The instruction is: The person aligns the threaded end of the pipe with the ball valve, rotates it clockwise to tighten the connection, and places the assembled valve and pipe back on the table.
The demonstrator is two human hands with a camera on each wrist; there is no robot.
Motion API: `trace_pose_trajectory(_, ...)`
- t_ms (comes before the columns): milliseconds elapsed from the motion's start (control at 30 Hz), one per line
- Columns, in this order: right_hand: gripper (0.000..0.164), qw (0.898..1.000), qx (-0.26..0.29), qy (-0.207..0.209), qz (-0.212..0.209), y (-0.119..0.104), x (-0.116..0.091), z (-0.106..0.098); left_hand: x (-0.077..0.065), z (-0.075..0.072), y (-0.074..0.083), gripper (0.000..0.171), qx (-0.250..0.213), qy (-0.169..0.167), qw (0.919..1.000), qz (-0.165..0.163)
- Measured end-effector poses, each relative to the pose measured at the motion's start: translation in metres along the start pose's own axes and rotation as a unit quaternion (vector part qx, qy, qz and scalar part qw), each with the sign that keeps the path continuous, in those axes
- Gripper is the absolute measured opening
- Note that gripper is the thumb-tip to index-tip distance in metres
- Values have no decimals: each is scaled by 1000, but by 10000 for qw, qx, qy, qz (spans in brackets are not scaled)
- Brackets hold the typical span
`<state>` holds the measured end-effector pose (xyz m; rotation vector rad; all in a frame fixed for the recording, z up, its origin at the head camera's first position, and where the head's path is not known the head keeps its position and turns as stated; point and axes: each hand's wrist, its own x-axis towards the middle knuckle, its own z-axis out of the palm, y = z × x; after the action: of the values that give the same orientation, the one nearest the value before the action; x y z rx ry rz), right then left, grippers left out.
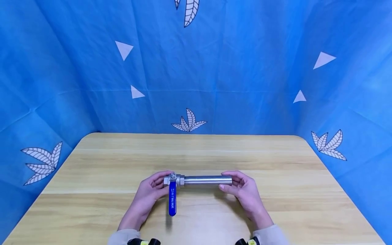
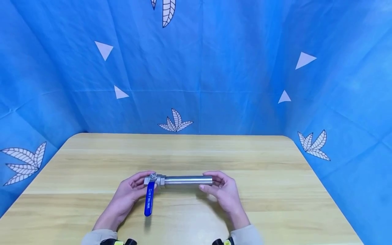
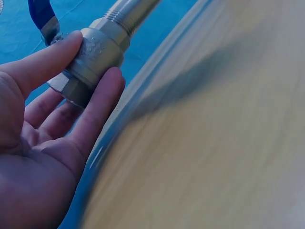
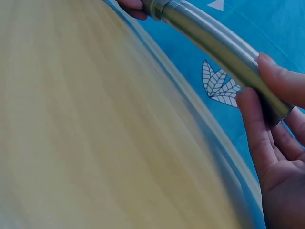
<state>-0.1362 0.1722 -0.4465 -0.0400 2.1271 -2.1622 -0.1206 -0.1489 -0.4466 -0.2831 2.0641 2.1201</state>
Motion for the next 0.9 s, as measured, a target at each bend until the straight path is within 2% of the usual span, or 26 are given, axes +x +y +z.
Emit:
trace_pose_trajectory(200,56,9985,398,354,110,-1,-2,8,-3,4,2,54,-30,91,9999,77)
trace_pose_trajectory(500,53,9974,493,464,257,-1,-4,7,-3,9,-1,56,-131,200,9997,-68)
trace_pose_trajectory(600,50,9958,658,532,341,-1,-2,10,-2,9,0,57,-261,278,9992,-119)
trace_pose_trajectory(767,46,9941,850,574,360,-2,2,16,0,10,2,57,-514,454,9976,3)
trace_pose_trajectory(900,43,9938,638,830,385,-1,-1,15,0,16,-2,58,-786,301,9964,51)
